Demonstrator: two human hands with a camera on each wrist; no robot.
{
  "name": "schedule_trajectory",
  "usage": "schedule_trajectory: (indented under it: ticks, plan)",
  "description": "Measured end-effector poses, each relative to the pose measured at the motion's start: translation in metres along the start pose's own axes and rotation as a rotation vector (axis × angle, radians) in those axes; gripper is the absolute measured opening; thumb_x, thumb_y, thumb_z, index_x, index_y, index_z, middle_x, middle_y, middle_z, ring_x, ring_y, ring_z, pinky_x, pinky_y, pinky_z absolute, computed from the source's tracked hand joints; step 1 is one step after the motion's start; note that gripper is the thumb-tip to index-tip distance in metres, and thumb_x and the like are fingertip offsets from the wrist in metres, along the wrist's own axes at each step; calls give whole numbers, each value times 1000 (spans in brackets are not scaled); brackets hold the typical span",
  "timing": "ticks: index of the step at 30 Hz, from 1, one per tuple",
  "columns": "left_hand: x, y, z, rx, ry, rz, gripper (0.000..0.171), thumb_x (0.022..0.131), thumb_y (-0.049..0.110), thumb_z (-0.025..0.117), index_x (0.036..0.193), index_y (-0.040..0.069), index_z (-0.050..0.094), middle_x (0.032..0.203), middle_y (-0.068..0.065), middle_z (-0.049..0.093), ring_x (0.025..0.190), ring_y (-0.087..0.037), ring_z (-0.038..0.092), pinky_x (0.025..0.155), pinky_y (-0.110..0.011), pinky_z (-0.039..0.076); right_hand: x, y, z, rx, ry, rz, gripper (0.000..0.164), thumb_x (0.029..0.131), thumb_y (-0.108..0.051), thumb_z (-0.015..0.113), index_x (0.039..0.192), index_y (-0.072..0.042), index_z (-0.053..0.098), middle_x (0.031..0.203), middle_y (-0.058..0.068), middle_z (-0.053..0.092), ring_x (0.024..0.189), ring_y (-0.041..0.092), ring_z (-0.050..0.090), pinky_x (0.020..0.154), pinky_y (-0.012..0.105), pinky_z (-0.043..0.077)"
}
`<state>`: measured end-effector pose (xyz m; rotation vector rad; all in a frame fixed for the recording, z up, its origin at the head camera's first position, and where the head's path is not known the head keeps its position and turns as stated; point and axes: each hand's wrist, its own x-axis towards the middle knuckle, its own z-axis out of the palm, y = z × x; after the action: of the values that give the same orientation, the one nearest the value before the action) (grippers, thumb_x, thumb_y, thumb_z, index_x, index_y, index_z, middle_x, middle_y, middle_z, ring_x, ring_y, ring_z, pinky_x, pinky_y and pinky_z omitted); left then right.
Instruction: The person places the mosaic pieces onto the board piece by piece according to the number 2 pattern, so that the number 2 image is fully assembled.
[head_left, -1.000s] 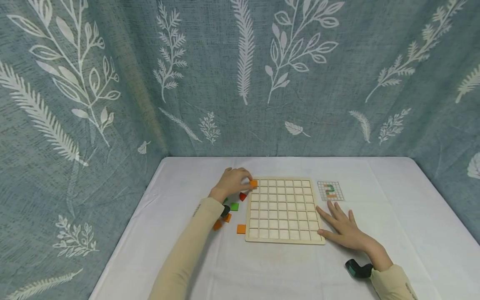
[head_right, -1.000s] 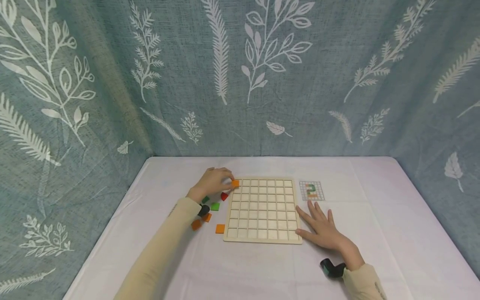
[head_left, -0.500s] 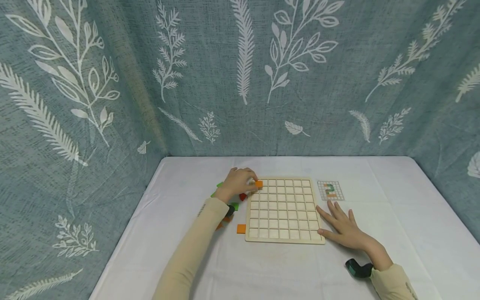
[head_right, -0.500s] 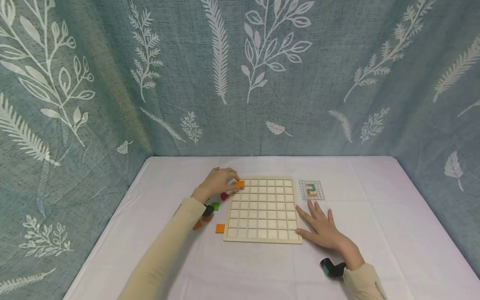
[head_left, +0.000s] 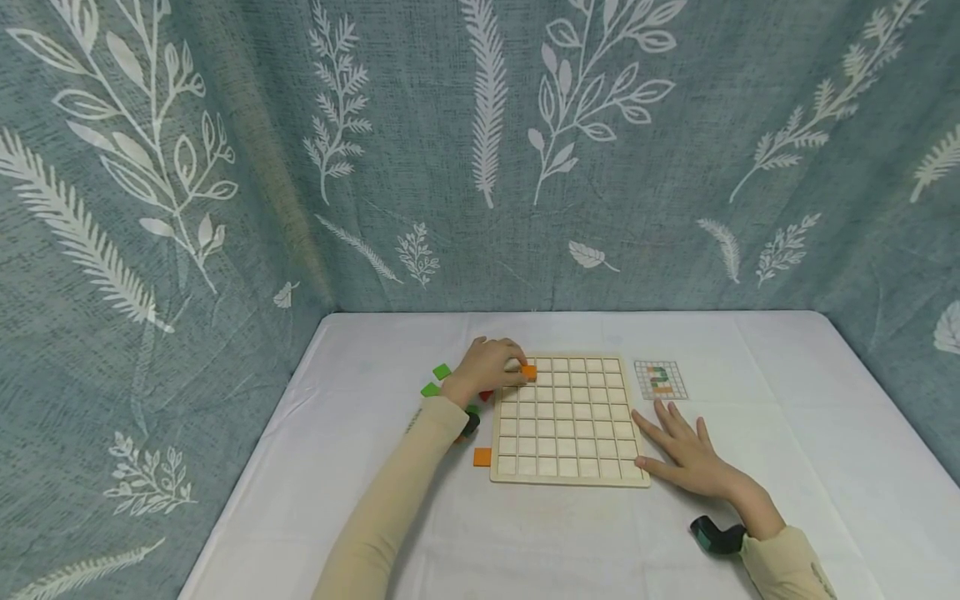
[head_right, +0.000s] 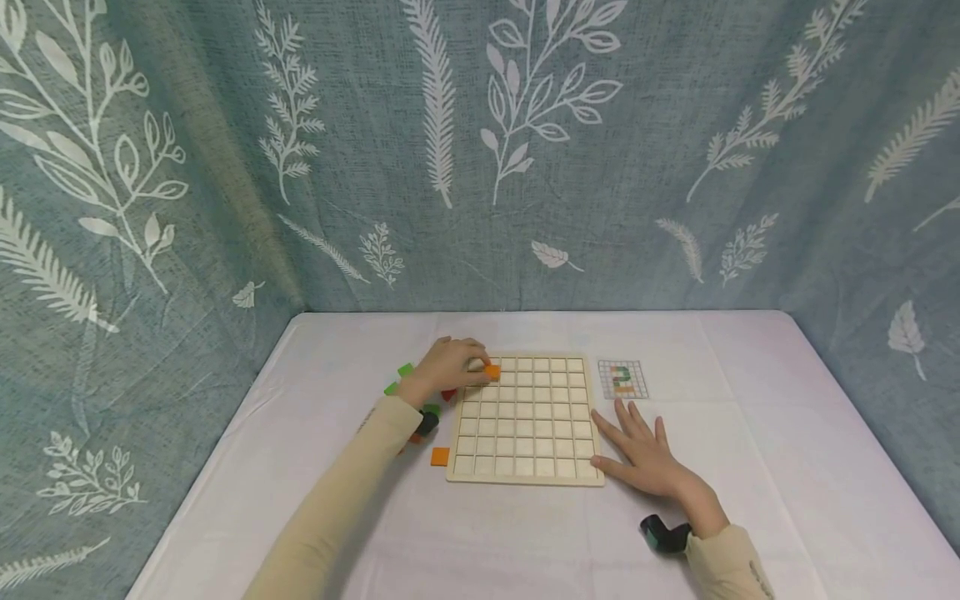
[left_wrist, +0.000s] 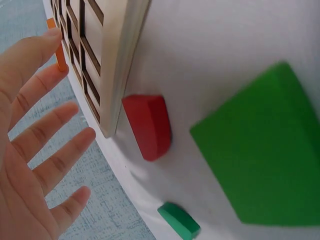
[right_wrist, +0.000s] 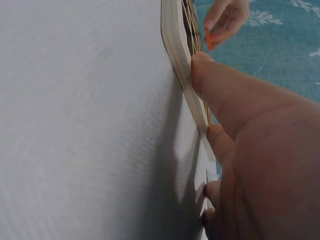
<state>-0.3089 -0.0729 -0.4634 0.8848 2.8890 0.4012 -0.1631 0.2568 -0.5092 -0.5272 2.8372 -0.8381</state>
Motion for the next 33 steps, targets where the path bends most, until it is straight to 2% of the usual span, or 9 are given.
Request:
schedule_trajectory:
  ticks: [11,18,33]
  plan:
    - [4,7,5,2,1,30,28,83,41,66,104,22,69,123,2,60,117,-17,52,110,-54,25,0,1,0,1,-3,3,70,87,-45,57,146,-18,31,151,28,7,138,49,-1,103,69,-14]
    - [4,11,7,9,0,26,28,84,41,65,105,22,69,122,4,60,118,-15,52,111,-54,23,0,3,1,11,-7,-5,69,88,-44,56,147,-19,29,151,27,6,138,48,-2,102,68,-15]
    - [6,19,9,37,63,50,28,82,42,66,104,23,71,118,3,62,106,-19,59,107,-52,30,-1,-3,-3,12,-12,2,69,88,-44,57,146,-17,31,152,27,6,137,49,-1,103,68,-14]
